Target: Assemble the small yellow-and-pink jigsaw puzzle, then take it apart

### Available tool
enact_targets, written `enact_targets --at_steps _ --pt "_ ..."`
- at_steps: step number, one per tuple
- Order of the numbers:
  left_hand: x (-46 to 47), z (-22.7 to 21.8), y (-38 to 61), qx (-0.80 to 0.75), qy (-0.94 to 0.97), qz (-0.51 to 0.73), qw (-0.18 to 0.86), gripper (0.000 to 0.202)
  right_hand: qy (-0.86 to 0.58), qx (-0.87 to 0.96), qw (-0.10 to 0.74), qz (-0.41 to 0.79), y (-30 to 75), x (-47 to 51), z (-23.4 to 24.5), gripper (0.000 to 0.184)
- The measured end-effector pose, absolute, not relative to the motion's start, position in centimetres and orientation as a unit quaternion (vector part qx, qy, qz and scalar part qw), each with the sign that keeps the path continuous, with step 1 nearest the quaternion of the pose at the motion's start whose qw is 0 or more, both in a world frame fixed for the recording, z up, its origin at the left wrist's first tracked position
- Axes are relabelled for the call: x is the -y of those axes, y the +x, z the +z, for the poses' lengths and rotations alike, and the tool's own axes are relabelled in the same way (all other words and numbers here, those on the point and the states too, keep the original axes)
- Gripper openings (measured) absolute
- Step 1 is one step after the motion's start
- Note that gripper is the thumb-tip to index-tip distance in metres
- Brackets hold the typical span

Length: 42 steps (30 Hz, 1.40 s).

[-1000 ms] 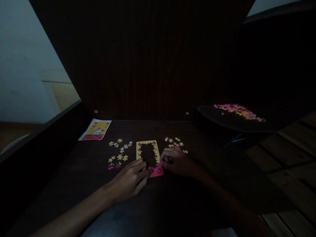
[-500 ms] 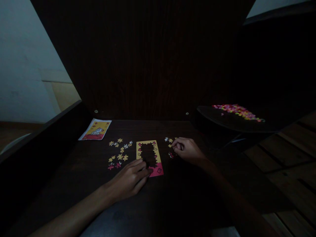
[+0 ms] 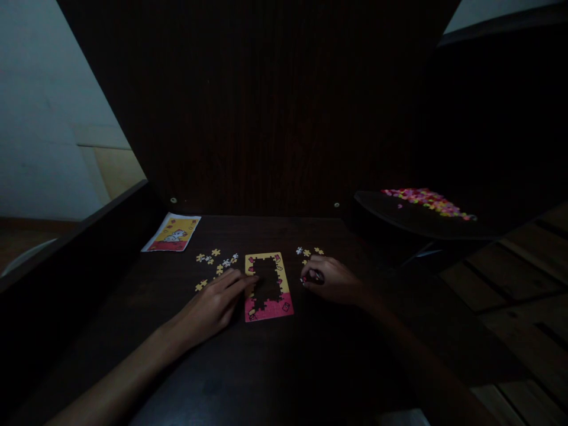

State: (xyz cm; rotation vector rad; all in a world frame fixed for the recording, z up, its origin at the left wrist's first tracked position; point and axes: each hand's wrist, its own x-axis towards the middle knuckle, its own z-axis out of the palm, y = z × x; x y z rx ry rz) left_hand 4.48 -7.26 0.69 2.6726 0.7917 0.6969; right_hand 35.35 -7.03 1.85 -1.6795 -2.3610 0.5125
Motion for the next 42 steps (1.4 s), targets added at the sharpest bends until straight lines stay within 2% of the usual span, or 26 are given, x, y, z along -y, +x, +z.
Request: enact_targets --at_steps 6,13,18,23,32,39,42 --pt "7.1 1.0 4.2 -0.274 0.928 0.231 0.1 0.032 -0.527 0.807 0.149 0.22 34.9 7.2 1.7 0.01" --pt "7.6 0.8 4.9 -0.248 0.941 0.207 0.098 0.025 -0.508 0.746 0.211 0.375 34.1 7.4 1.1 0.004" --pt "7.7 0.8 5.0 -0.25 0.944 0.189 0.106 0.023 -0.478 0.7 0.255 0.465 33.6 7.5 0.6 0.015" --pt "7.8 0.4 4.9 -0.253 0.947 0.166 0.106 0.023 -0.476 0.689 0.262 0.48 33.2 7.6 0.6 0.019" --pt "8.2 0.4 5.4 -0.237 0.949 0.172 0.118 0.027 -0.471 0.62 0.331 0.533 32.5 7.7 -0.4 0.026" --pt "8.4 0.2 5.6 -0.227 0.951 0.172 0.119 0.028 -0.484 0.677 0.335 0.442 32.2 7.8 0.0 0.017" --pt "8.5 0.2 5.7 -0.224 0.952 0.167 0.126 0.027 -0.493 0.666 0.33 0.452 32.2 7.8 -0.1 0.017"
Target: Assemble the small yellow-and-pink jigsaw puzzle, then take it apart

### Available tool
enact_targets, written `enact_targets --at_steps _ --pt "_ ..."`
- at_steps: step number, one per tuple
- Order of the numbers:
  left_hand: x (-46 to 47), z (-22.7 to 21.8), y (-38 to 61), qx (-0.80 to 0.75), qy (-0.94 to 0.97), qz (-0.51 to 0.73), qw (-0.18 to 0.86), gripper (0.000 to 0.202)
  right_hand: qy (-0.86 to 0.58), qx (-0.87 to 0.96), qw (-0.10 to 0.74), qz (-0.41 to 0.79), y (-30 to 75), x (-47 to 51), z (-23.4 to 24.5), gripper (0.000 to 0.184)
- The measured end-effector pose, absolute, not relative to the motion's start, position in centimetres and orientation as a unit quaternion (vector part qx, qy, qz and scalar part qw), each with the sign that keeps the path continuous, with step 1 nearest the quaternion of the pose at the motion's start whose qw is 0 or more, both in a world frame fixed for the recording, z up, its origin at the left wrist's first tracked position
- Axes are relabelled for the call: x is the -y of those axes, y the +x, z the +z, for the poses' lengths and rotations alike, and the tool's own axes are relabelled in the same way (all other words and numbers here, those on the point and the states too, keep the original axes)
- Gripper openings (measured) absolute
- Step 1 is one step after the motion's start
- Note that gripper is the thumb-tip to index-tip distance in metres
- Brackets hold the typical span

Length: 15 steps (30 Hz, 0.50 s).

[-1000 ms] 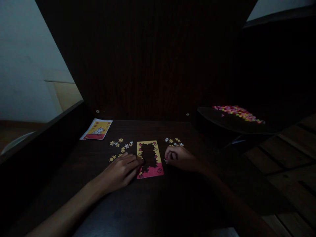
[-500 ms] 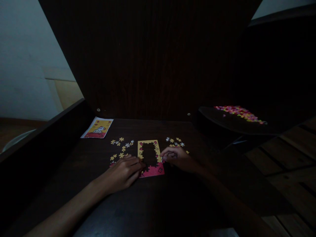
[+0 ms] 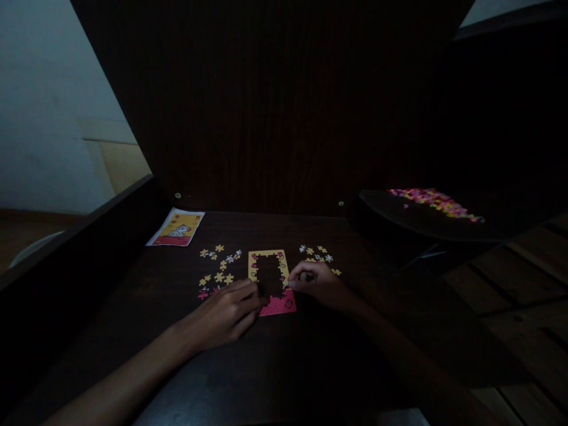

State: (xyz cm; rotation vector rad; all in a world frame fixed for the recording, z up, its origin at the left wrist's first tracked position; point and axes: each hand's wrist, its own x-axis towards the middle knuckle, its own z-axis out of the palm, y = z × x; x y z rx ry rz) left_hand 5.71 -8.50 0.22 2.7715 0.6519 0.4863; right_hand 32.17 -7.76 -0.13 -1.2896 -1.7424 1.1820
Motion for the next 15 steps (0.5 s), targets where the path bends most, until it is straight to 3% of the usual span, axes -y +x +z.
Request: enact_targets --at_steps 15 --pt "8.49 0.12 5.78 -0.221 0.953 0.162 0.13 0.025 -0.51 0.654 0.318 0.46 31.86 7.87 -0.88 0.017"
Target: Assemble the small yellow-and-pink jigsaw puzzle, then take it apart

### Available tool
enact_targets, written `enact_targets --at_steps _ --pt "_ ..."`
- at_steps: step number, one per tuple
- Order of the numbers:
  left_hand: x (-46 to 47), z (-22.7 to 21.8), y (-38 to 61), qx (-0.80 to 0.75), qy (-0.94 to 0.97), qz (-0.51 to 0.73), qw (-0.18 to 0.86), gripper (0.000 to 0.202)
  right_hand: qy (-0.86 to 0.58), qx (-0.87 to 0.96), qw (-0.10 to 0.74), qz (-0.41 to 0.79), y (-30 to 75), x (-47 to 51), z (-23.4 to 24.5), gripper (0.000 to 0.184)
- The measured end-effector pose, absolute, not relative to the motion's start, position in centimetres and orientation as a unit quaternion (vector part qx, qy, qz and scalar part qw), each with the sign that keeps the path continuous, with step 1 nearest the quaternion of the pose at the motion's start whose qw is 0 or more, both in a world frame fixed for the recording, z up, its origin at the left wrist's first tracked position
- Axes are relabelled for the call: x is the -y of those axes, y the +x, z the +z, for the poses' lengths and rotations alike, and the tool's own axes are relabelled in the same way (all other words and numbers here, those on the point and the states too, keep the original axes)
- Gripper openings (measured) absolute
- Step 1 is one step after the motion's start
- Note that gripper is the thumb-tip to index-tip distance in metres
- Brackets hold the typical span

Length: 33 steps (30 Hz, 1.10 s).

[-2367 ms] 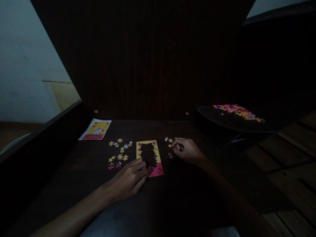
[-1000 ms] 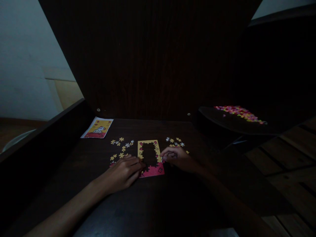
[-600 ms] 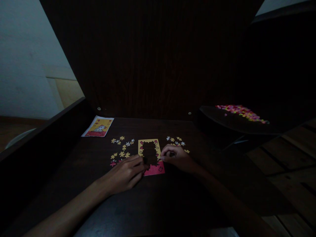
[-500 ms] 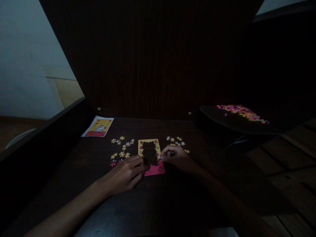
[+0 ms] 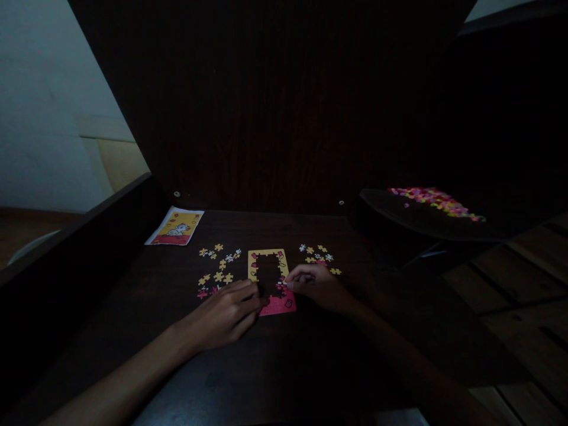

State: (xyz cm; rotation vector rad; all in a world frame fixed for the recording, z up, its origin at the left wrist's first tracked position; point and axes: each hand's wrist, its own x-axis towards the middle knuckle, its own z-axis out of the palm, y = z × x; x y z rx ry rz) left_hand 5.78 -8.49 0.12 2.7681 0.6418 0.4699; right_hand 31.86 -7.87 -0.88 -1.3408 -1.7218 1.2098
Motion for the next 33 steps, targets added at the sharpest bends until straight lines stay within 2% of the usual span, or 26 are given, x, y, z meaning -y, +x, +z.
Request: enact_targets --at_steps 10,33 --pt "8.6 0.2 5.9 -0.223 0.953 0.162 0.126 0.027 -0.498 0.722 0.305 0.372 29.8 9.3 -0.5 0.011" --pt "8.5 0.1 6.1 -0.233 0.953 0.152 0.117 0.029 -0.469 0.786 0.299 0.269 29.5 9.2 -0.9 0.014"
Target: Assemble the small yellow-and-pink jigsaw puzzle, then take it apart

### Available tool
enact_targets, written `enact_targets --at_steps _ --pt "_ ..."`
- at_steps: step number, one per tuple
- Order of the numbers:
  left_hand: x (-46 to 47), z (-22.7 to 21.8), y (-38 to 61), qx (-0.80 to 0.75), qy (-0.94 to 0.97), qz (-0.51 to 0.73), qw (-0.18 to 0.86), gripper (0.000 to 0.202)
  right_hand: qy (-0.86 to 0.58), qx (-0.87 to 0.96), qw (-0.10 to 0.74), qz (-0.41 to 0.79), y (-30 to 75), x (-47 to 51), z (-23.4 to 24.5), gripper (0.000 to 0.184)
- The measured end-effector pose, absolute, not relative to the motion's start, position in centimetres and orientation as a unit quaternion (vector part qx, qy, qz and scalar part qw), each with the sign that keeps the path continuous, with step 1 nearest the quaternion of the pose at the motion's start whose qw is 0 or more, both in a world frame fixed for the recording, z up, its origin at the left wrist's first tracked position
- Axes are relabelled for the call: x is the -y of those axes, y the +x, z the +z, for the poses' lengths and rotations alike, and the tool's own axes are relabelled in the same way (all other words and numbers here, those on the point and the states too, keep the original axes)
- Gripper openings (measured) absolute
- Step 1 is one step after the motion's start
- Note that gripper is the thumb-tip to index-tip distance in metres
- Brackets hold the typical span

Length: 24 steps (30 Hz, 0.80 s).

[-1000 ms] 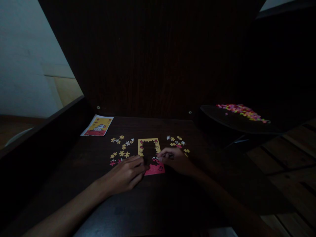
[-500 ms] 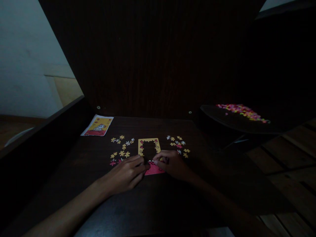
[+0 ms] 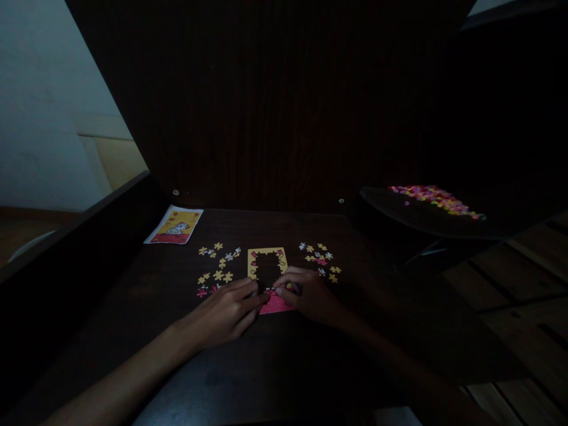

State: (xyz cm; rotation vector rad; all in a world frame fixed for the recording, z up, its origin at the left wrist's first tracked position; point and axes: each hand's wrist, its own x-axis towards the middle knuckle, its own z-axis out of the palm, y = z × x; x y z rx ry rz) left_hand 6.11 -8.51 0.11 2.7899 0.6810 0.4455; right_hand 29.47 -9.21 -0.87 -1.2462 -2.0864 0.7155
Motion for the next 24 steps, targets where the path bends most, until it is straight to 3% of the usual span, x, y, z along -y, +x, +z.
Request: enact_targets --at_steps 24 --pt "8.52 0.12 6.13 -0.242 0.952 0.138 0.127 0.024 -0.447 0.827 0.258 0.223 29.73 9.78 -1.27 0.013"
